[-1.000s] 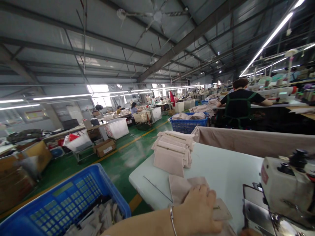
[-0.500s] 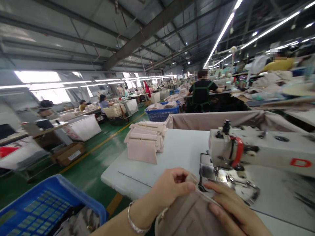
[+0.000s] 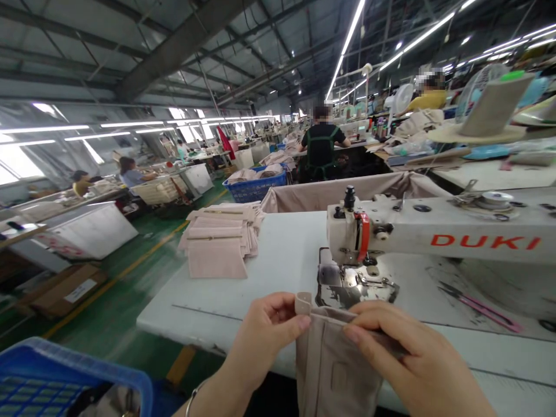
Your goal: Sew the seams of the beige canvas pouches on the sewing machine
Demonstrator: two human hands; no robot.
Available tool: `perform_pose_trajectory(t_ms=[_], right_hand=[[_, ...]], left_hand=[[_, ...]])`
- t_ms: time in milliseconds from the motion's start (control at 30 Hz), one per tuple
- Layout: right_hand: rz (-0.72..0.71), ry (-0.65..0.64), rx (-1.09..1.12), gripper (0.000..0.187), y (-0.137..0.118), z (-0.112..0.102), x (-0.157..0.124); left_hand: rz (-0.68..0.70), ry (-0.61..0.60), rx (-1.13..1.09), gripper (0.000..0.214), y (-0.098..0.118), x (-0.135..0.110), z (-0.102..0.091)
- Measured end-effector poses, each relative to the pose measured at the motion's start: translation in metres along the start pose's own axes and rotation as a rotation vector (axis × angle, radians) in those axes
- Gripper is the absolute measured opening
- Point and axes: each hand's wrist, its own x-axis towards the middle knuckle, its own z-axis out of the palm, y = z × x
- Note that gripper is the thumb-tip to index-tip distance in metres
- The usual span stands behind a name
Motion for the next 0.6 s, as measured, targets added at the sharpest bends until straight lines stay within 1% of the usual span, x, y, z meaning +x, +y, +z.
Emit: perform_pose_trajectory(t_ms=[133, 333, 433, 500, 567, 600], right_hand=[[0.026, 0.003, -0.043, 0.014, -0.002, -0.003, -0.001], [0.011, 0.021, -0.083, 0.016, -0.001, -0.003, 0.001], [0.054, -0.004, -0.072, 0.018, -0.004, -0.003, 0.002], [0.067, -0.062, -0.026, 0.015, -0.008, -0.005, 0.001], [-0.013, -0.208, 0.083, 0.007, -0.011, -0.006, 0.000], [-0.081, -0.306, 0.149, 0.015, -0.012, -0.005, -0.001]], left_hand=[[-0.008, 0.047, -0.004, 0.025, -0.001, -0.002, 0.002], [-0.002, 0.007, 0.021, 0.024, -0.001, -0.007, 0.003], [-0.003, -0.005, 0.063, 0.026, 0.003, -0.009, 0.003], [-0.022, -0.047, 0.108, 0.028, 0.010, -0.008, 0.000], [-0.053, -0.161, 0.191, 0.028, 0.021, -0.003, -0.006], [-0.074, -0.242, 0.268, 0.027, 0.026, 0.001, -0.009]])
